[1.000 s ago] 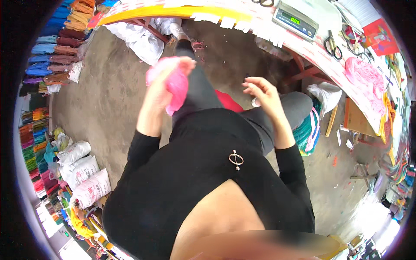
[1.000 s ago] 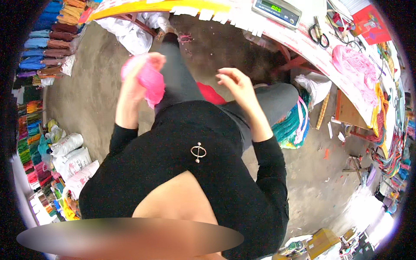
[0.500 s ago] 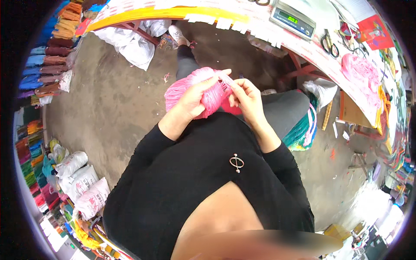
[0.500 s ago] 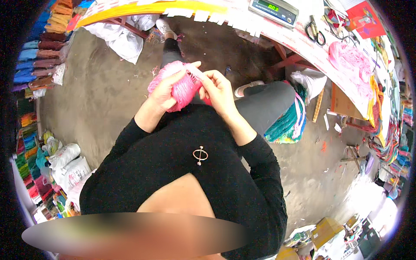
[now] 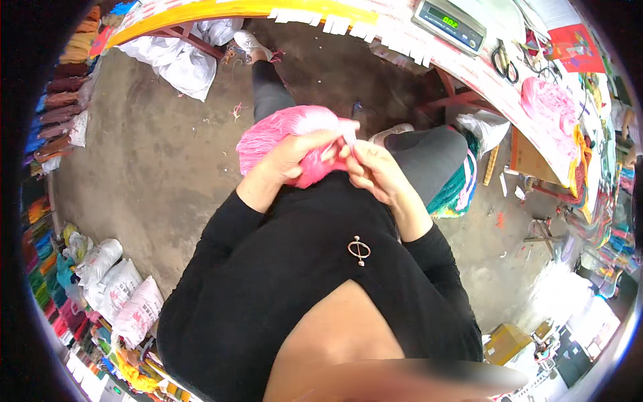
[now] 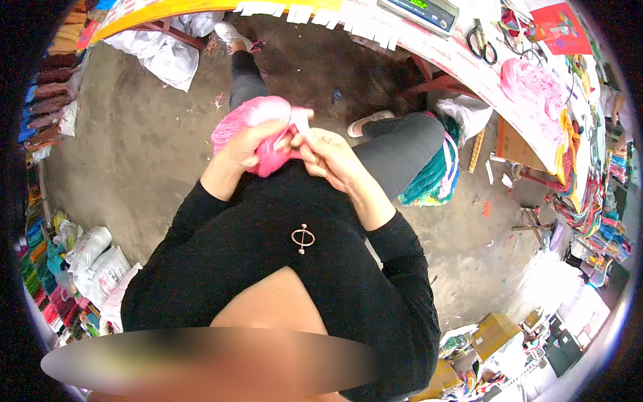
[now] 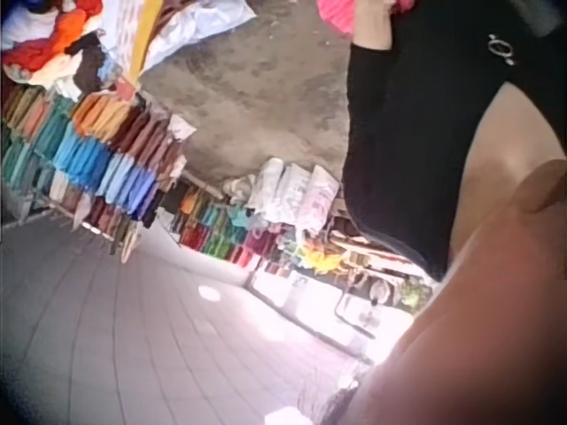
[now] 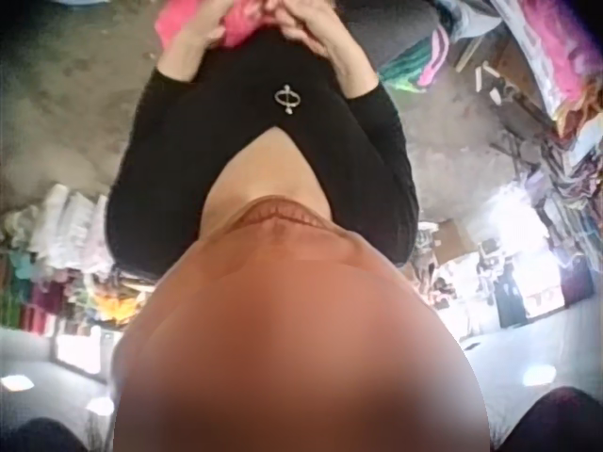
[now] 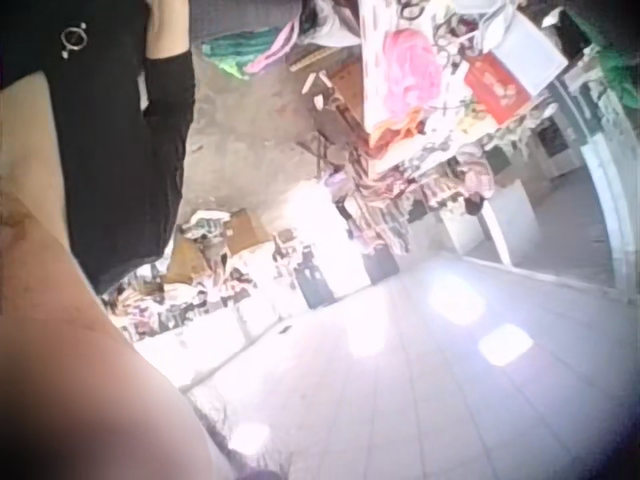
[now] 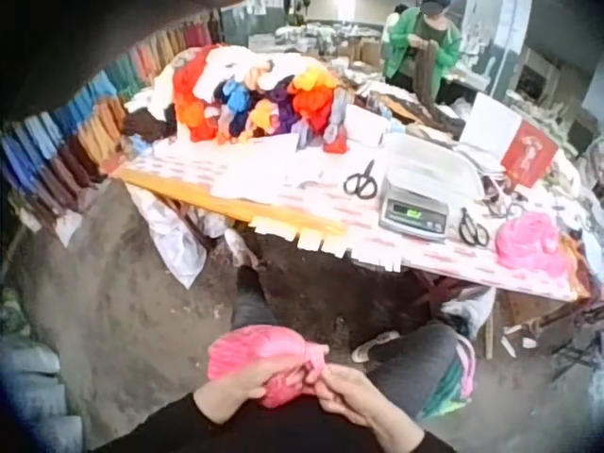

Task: The worker collects bundles of pink synthetic fibers, weighs them on a digital scale, cuts them to size, and organizes them.

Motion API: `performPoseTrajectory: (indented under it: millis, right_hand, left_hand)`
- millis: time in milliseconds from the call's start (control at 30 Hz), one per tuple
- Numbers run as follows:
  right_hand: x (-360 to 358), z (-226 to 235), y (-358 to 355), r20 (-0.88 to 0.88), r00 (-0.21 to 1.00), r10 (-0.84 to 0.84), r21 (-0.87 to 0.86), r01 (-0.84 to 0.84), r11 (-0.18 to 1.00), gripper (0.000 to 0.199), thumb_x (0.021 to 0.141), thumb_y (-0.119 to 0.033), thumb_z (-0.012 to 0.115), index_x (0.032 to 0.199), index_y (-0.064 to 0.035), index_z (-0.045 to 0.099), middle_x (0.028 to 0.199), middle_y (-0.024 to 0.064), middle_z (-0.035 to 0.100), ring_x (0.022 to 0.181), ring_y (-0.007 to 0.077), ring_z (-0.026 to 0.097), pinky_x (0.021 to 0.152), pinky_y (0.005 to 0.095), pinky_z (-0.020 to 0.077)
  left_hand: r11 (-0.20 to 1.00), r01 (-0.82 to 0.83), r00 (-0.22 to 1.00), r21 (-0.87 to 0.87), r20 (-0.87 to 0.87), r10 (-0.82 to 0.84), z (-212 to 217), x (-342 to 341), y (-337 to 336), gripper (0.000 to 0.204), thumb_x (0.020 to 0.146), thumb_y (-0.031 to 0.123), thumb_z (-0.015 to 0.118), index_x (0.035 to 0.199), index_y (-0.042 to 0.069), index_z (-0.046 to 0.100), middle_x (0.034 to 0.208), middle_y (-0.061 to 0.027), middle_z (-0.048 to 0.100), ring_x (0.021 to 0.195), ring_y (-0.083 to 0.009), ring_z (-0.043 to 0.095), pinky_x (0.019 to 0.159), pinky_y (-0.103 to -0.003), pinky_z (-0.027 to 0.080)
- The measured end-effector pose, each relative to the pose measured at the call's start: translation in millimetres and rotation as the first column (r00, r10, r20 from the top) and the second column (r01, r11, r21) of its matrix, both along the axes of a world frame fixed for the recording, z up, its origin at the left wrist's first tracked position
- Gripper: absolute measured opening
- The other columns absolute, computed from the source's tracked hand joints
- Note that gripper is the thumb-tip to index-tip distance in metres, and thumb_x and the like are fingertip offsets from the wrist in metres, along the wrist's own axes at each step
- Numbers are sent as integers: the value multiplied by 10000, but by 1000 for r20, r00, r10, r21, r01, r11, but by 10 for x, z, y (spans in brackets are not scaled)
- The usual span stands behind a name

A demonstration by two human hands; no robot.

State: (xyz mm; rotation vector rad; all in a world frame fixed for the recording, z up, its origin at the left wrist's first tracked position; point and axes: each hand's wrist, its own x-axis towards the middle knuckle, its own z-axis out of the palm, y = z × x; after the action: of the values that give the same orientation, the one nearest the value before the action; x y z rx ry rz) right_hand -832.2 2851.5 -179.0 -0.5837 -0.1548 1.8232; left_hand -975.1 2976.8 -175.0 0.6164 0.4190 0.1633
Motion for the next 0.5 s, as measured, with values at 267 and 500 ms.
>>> performPoseTrajectory:
  millis: [267,500]
  right_hand:
    - [1260,-331,-942,378,604,-702,-187,792,581,86,879,-155,512,833,-85,533,543,-80,333,390,39,270,411,192,245]
    - [2380,-209,-2012,509,241,-827,-70,969,239,168,927,-196,453,884,-41,500,546,-59,298,434,61,265,411,210,230]
  left_hand:
    - [717,-677,734,-163,-223,642,-749,-1905,1597,155,894,82,440,751,31,471,536,60,298,432,-47,294,378,-203,245]
    - [262,-960,219,94,-329,919,-1365,-4044,2703,307,868,36,462,598,103,332,494,29,262,394,-101,263,386,-256,213]
